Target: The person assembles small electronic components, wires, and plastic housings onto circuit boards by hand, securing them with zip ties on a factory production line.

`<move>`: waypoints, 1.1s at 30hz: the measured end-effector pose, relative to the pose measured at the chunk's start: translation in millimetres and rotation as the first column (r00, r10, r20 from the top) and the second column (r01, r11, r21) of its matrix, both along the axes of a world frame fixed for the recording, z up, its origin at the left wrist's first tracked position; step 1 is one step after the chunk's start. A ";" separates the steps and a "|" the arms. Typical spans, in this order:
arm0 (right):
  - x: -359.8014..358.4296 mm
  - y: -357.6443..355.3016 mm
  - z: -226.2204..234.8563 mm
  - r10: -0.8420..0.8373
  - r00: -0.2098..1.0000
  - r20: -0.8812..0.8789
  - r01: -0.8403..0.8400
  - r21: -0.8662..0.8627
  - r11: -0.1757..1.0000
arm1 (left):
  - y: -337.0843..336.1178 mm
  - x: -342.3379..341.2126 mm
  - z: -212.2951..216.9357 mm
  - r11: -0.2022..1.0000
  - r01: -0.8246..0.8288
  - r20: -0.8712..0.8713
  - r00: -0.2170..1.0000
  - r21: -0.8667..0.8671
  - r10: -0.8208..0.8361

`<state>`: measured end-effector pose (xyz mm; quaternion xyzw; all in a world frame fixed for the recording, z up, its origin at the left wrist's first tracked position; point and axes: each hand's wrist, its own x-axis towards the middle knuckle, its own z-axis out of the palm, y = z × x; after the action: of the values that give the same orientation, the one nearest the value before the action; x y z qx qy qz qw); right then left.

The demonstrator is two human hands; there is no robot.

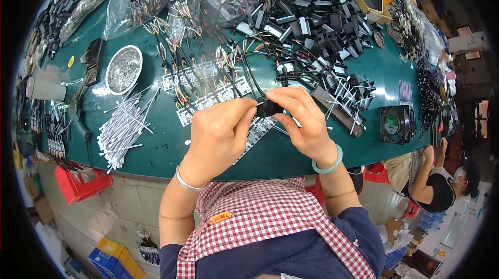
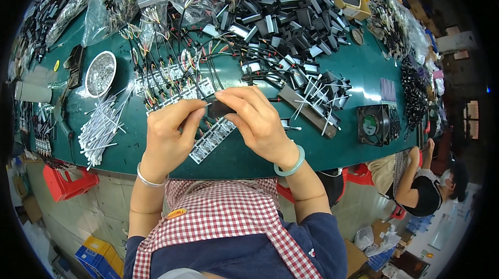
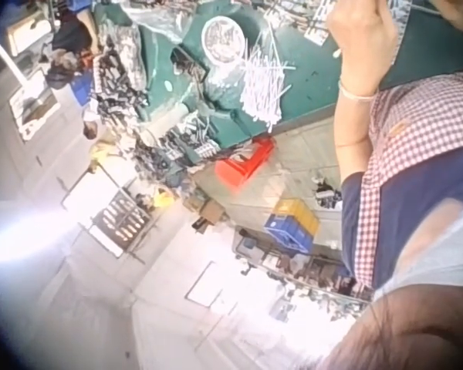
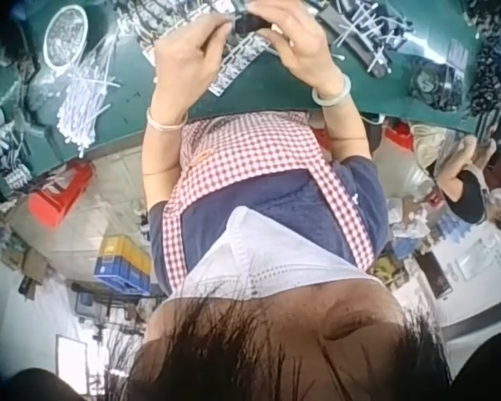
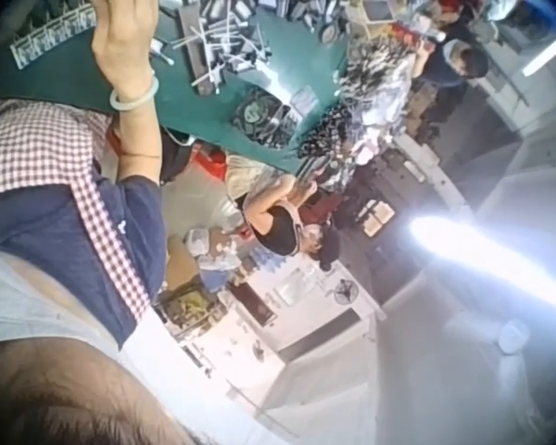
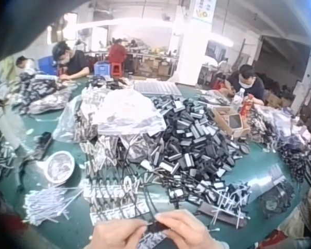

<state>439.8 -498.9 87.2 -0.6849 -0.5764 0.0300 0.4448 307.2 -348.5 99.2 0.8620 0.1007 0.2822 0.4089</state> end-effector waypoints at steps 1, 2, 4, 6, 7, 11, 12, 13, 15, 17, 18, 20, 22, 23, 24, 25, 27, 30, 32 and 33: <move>-0.1 -0.1 0.7 0.002 1.000 0.020 -0.002 -0.002 1.000 | -0.2 -0.1 -0.2 1.000 -0.002 -0.002 1.000 0.017 0.002; -0.5 -0.2 1.7 0.001 1.000 0.020 -0.001 -0.001 1.000 | 0.1 -0.5 0.3 1.000 -0.001 -0.002 1.000 0.017 0.001; -1.1 -0.8 3.7 -0.015 0.990 0.141 0.018 -0.022 1.000 | 1.5 -1.7 1.3 0.996 0.021 -0.032 0.999 0.091 -0.018; -2.0 -1.8 4.9 -0.007 0.964 0.266 0.021 -0.048 0.999 | 2.4 -3.4 0.5 0.985 0.049 -0.066 0.997 0.168 -0.038; -1.6 -1.8 5.6 0.007 0.923 0.385 0.023 -0.074 0.997 | 3.1 -3.7 -0.1 0.967 0.075 -0.100 0.994 0.245 -0.052; -2.6 -3.7 8.6 0.048 0.934 0.355 0.000 -0.133 0.991 | 7.3 -5.5 -3.0 0.984 0.149 -0.294 0.949 0.097 -0.115; -0.3 -4.2 8.0 0.044 0.933 0.357 0.004 -0.133 0.991 | 8.5 -4.2 -1.6 0.970 0.113 -0.313 0.933 -0.213 -0.178; 1.5 -4.7 5.9 0.097 0.971 0.219 -0.074 -0.110 0.991 | 9.5 -4.3 -1.2 0.863 0.056 -0.315 0.917 -0.502 -0.243; 3.8 -5.9 2.0 0.153 0.986 0.074 -0.147 -0.078 0.986 | 15.7 -6.3 -6.3 0.805 0.065 -0.352 0.876 -0.589 -0.329; 2.1 -4.3 -1.4 0.211 0.971 -0.109 -0.215 -0.023 0.976 | 19.2 -9.7 -7.3 0.722 0.059 -0.368 0.830 -0.690 -0.420; 0.7 -5.4 -2.8 0.214 0.970 -0.115 -0.217 -0.022 0.976 | 18.0 -10.6 -9.0 0.722 0.053 -0.373 0.829 -0.690 -0.417; -4.1 -4.0 -8.0 0.164 0.966 -0.198 -0.168 -0.004 0.986 | 16.8 -13.9 -16.5 0.641 0.028 -0.319 0.850 -0.767 -0.419; -9.7 -2.6 -13.9 0.158 0.958 -0.240 -0.157 0.026 0.987 | 15.7 -16.6 -18.7 0.603 0.024 -0.316 0.834 -0.798 -0.452; -11.1 -3.9 -19.5 0.136 0.945 -0.296 -0.134 0.029 0.991 | 13.3 -16.9 -19.6 0.563 0.017 -0.296 0.838 -0.826 -0.459; -12.4 -3.8 -24.5 0.115 0.929 -0.352 -0.111 0.031 0.993 | 11.1 -17.2 -20.7 0.523 0.009 -0.276 0.842 -0.852 -0.464; -13.7 -0.8 -27.8 0.145 0.918 -0.369 -0.125 0.078 0.989 | 8.7 -18.3 -22.8 0.498 -0.003 -0.264 0.850 -0.867 -0.455; -19.8 -2.8 -21.5 0.114 0.885 -0.451 -0.089 0.076 0.993 | 4.5 -18.8 -19.3 0.493 -0.012 -0.266 0.854 -0.870 -0.447; -29.6 -11.9 -18.9 0.048 0.775 -0.630 0.024 0.105 0.994 | 4.7 -23.6 -26.9 0.639 0.087 -0.253 0.871 -0.764 -0.421; -25.7 -23.9 -13.4 -0.032 0.756 -0.654 0.128 0.100 0.987 | 4.5 -22.8 -22.7 0.742 0.044 -0.324 0.881 -0.669 -0.345; -23.5 -28.3 -13.6 0.002 0.750 -0.661 0.141 0.163 0.976 | 5.5 -23.8 -22.4 0.754 0.046 -0.321 0.887 -0.656 -0.333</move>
<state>416.3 -527.3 73.6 -0.6026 -0.3573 0.1932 0.6870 283.4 -343.0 76.7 0.7197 0.1842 -0.0037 0.6694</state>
